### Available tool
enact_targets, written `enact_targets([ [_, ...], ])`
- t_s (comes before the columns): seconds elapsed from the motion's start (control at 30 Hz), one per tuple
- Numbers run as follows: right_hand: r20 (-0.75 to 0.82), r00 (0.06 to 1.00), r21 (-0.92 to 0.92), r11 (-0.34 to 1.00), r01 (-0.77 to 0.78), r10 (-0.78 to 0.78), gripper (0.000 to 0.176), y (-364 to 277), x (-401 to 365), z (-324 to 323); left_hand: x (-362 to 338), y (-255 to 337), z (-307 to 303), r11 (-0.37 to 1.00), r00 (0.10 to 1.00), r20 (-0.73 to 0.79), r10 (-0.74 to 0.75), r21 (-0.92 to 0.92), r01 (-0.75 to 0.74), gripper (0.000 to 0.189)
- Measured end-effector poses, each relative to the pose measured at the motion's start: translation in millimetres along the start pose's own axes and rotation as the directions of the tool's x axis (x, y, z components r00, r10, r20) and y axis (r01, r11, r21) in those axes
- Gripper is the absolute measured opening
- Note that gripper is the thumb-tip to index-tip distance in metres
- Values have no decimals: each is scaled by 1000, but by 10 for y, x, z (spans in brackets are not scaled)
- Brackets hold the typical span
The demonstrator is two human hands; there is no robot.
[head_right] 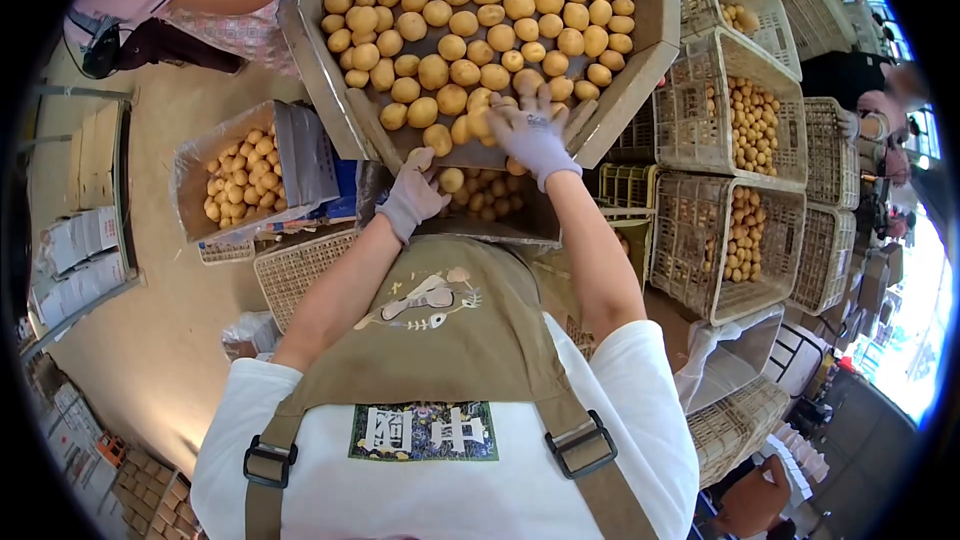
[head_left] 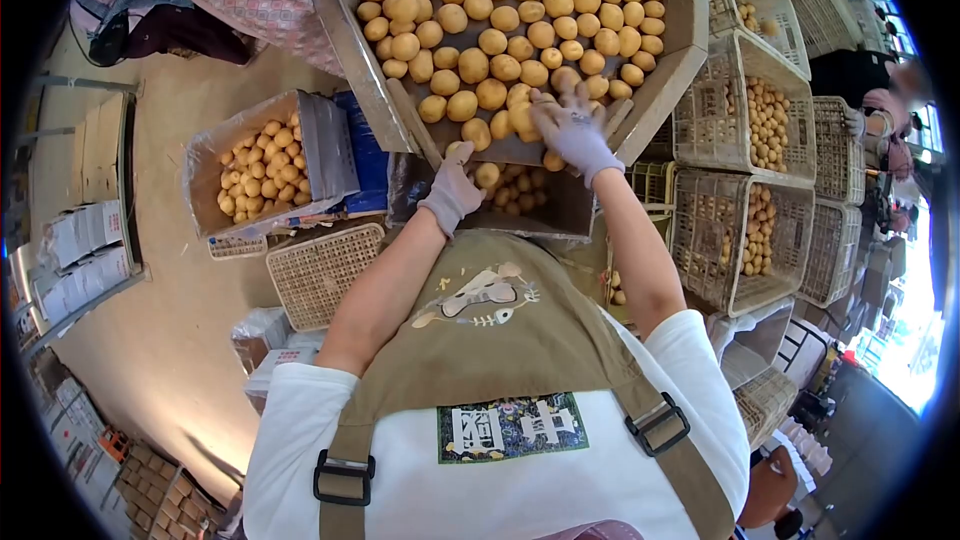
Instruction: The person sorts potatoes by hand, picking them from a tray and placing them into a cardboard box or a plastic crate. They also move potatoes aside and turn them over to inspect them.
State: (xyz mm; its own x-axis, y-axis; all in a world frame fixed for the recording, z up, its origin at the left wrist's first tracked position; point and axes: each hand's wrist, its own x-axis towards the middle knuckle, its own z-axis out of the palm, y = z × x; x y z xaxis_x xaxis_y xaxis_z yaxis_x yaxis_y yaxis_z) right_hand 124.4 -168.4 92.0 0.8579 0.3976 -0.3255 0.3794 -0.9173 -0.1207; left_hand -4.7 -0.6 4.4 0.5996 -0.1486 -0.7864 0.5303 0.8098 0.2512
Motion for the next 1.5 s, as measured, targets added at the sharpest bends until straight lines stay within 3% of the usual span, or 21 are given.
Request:
enact_targets([
  [0.03,159,987,72,997,-17,5,71,-64,-43,-133,41,8,-10,987,998,47,-34,-157,41,71],
  [0.07,184,983,86,996,6,-22,78,-16,-71,-119,75,19,-15,964,1000,21,-21,-266,26,69],
  [0.13,165,981,67,993,94,-104,81,175,-77,102,-85,54,149,887,1000,4,-19,-462,18,63],
  [0.17,63,994,143,986,82,-91,73,164,-96,177,-100,55,139,854,999,-2,-47,-518,40,64],
  [0.2,183,969,250,961,118,-167,60,67,-96,-110,-22,33,58,866,997,70,-25,-497,56,67],
  [0.23,-61,974,165,960,227,-220,53,73,-142,-29,3,-1,-57,884,988,154,7,-463,66,71],
  [0.27,15,982,120,975,187,-190,55,83,-143,-75,89,-28,-108,895,974,224,19,-438,83,74],
  [0.3,75,976,267,947,180,-207,58,194,-72,38,182,-60,-169,899,965,261,17,-426,100,78],
  [0.33,85,987,248,962,114,-139,65,194,-29,156,-29,50,97,849,992,108,-61,-517,108,81],
  [0.37,47,997,271,961,53,-69,70,136,-148,96,114,16,38,845,987,135,-84,-515,142,87],
  [0.43,145,988,354,935,-1,-53,72,97,-208,-162,316,10,-158,842,986,133,-103,-516,158,93],
  [0.5,114,992,352,936,4,-47,72,46,-227,-128,235,54,-72,831,991,84,-106,-539,135,91],
  [0.7,106,993,272,962,13,-43,73,12,-273,-97,177,78,-4,877,983,159,-91,-454,155,92],
  [0.8,88,994,323,946,30,-61,74,56,-251,-34,133,108,-13,831,975,122,-185,-510,221,93],
  [0.93,82,996,284,959,19,-44,71,26,-269,-62,203,58,-104,816,975,186,-118,-541,202,95],
  [1.13,75,996,229,973,23,-41,69,6,-286,-91,138,81,-16,805,980,125,-156,-558,200,98],
  [1.17,39,998,221,975,33,-42,69,25,-238,45,123,48,-28,831,978,189,-83,-529,173,98],
  [1.2,40,998,218,975,43,-53,69,19,-265,13,129,49,-13,805,981,167,-103,-565,181,97],
  [1.37,94,994,188,981,38,-56,70,-11,-310,-126,220,33,-98,861,986,156,-54,-493,125,96],
  [1.5,26,998,208,977,51,-58,69,28,-272,68,103,29,-15,829,981,180,-73,-535,160,94],
])
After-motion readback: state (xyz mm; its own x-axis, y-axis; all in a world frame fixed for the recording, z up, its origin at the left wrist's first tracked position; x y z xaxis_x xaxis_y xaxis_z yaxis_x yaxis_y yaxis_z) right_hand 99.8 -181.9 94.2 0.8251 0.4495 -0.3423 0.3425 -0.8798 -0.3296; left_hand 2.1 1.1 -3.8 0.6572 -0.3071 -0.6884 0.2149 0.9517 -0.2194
